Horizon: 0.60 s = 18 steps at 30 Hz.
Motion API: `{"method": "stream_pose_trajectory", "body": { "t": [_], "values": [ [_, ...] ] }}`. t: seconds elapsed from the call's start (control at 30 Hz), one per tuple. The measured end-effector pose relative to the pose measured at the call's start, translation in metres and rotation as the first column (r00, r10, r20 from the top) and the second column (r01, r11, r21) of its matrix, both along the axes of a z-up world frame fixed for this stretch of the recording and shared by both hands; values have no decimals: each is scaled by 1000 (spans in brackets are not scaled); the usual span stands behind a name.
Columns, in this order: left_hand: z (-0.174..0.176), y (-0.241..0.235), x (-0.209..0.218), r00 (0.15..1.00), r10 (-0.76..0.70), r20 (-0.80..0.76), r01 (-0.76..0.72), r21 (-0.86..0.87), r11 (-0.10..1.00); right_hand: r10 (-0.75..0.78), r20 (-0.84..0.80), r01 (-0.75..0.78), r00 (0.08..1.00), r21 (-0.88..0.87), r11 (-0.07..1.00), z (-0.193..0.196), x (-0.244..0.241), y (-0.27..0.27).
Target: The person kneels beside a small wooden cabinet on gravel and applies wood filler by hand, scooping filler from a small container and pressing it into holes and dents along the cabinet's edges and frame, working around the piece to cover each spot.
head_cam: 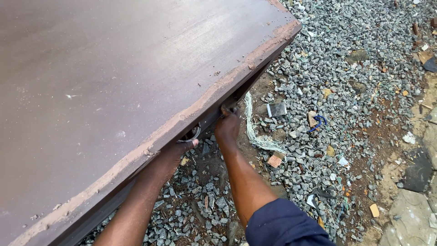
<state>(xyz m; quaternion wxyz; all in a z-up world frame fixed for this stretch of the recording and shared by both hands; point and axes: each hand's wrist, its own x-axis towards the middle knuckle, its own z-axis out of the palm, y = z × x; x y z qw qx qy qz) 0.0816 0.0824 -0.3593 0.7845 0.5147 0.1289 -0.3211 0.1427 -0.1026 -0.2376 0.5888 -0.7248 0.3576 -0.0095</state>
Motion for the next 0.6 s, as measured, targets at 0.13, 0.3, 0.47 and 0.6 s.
{"method": "stream_pose_trajectory", "body": {
  "t": [0.13,0.3,0.47,0.6],
  "values": [
    [-18,-5,7,1000,-7,16,7,-12,1000,12,-46,-11,999,6,1000,30,-21,30],
    [-46,-3,6,998,-25,57,27,-34,999,-3,172,7,985,-19,1000,-38,-24,21],
    [-76,1,10,997,-27,72,30,-39,999,-80,213,74,974,38,997,-66,-15,-11],
    [-99,4,14,995,-29,95,34,-48,998,-103,163,68,981,207,976,-64,-7,-27]
  ]
}}
